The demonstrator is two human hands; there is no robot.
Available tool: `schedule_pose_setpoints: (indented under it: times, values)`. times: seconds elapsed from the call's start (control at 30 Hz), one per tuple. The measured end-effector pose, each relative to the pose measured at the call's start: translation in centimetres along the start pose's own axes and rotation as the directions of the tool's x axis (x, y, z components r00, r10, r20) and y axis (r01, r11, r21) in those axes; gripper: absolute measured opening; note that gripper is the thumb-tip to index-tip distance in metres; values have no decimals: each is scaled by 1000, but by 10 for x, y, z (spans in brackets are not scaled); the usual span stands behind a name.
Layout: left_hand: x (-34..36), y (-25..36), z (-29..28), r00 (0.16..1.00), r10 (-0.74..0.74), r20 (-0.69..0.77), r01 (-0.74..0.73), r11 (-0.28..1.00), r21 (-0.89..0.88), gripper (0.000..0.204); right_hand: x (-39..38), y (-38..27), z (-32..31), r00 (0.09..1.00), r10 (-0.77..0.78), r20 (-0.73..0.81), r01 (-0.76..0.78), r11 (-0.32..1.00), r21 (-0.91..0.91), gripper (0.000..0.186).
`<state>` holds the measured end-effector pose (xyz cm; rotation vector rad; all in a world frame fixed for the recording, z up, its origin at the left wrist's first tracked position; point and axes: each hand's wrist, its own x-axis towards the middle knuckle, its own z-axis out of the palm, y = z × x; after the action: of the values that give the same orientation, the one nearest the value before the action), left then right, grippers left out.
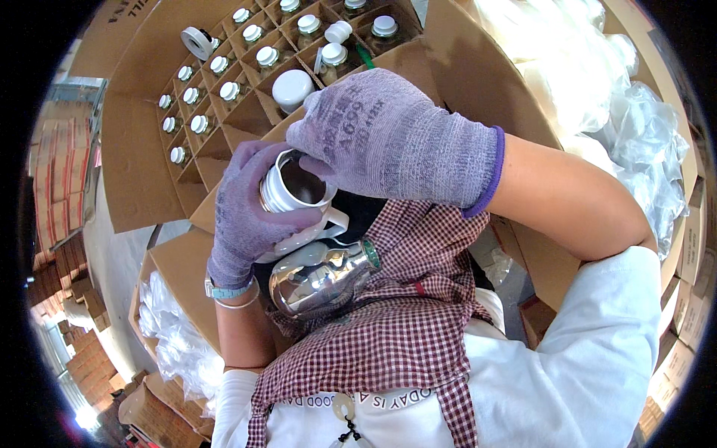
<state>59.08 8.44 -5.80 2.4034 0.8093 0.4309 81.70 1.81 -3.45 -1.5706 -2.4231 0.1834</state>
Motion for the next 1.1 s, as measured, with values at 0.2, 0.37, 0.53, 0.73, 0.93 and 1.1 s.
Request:
schedule_pose_setpoints:
  times: [0.2,0.37,0.53,0.73,0.93,1.1]
  values:
    - [-1,-2,0,1000,19,-2,-19,999,33,79,-2,5,-2,997,-68,28,70,996,-54,24]
    - [-2,-3,0,1000,4,2,-4,1000,17,80,3,4,-1,998,-70,-7,70,997,-32,25]
    - [1,-2,1,1000,-19,19,19,1000,4,81,3,9,-5,996,26,91,-33,996,80,23]
    - [-1,0,-2,1000,8,10,-8,999,42,80,-1,13,-20,998,-44,33,37,979,202,24]
    - [-6,-1,-5,999,43,-30,-44,999,-18,78,-39,6,-18,947,280,155,-271,444,854,31]
    - [-24,-3,-3,961,155,-230,-118,978,169,90,-82,-21,-10,853,449,265,-433,326,840,33]
